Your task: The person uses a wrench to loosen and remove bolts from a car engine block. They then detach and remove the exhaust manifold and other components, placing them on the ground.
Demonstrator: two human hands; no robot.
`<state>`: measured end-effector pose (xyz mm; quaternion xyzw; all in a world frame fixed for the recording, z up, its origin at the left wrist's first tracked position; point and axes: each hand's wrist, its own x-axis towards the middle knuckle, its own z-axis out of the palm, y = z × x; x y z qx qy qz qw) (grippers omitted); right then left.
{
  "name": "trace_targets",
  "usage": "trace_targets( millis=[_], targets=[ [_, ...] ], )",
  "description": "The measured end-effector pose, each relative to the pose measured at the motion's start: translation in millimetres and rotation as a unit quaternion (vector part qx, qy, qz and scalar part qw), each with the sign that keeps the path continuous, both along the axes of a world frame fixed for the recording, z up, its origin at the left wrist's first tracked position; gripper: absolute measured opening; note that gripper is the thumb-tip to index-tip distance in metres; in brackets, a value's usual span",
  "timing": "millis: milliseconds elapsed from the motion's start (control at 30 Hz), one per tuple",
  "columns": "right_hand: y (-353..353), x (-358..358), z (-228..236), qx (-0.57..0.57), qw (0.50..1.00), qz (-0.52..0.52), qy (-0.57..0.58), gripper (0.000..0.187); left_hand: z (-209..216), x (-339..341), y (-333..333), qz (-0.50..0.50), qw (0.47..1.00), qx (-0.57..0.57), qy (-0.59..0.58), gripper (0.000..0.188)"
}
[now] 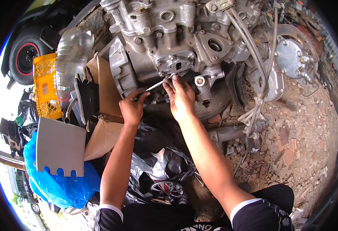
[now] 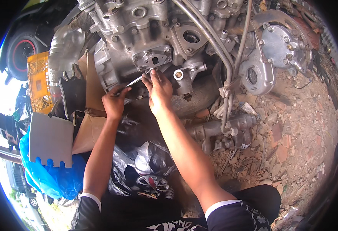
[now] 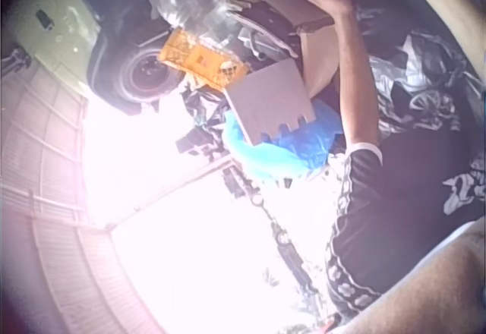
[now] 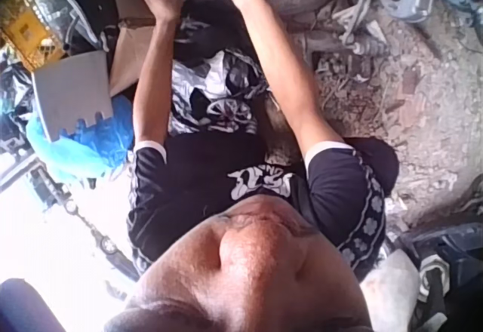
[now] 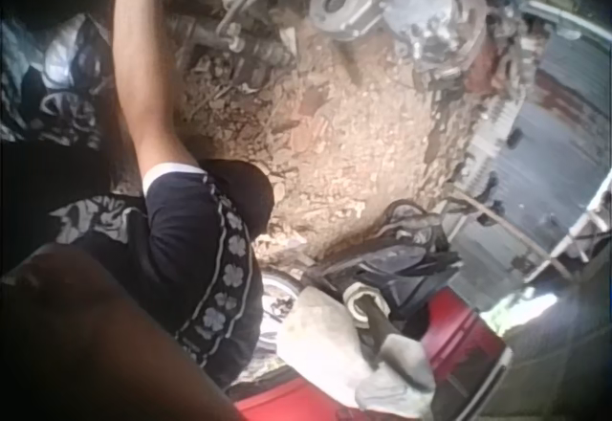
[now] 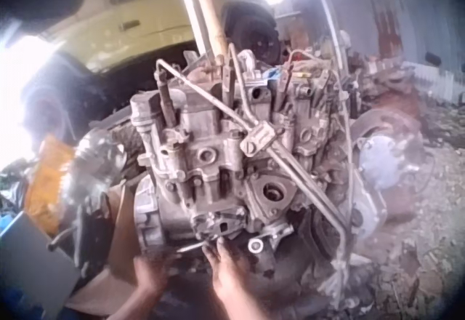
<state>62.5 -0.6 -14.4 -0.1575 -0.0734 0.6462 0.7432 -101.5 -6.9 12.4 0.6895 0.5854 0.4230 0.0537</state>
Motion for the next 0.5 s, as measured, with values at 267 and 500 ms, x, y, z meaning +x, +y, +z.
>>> trace_targets(
  millis=[267, 500],
  targets=[
    [-77.6, -5.7, -45.6, 0.09, 0.954, -0.035, -0.285, 0.026, -47.5, -6.6, -39.4, -0.16, 0.986, -0.043, 0.027, 0.018],
    [-129.8, 58.4, -55.5, 0.177, 0.689, -0.177, -0.68, 0.012, -80.1, 61.4, -49.2, -0.451, 0.886, 0.023, 0.101, 0.026]
  ],
)
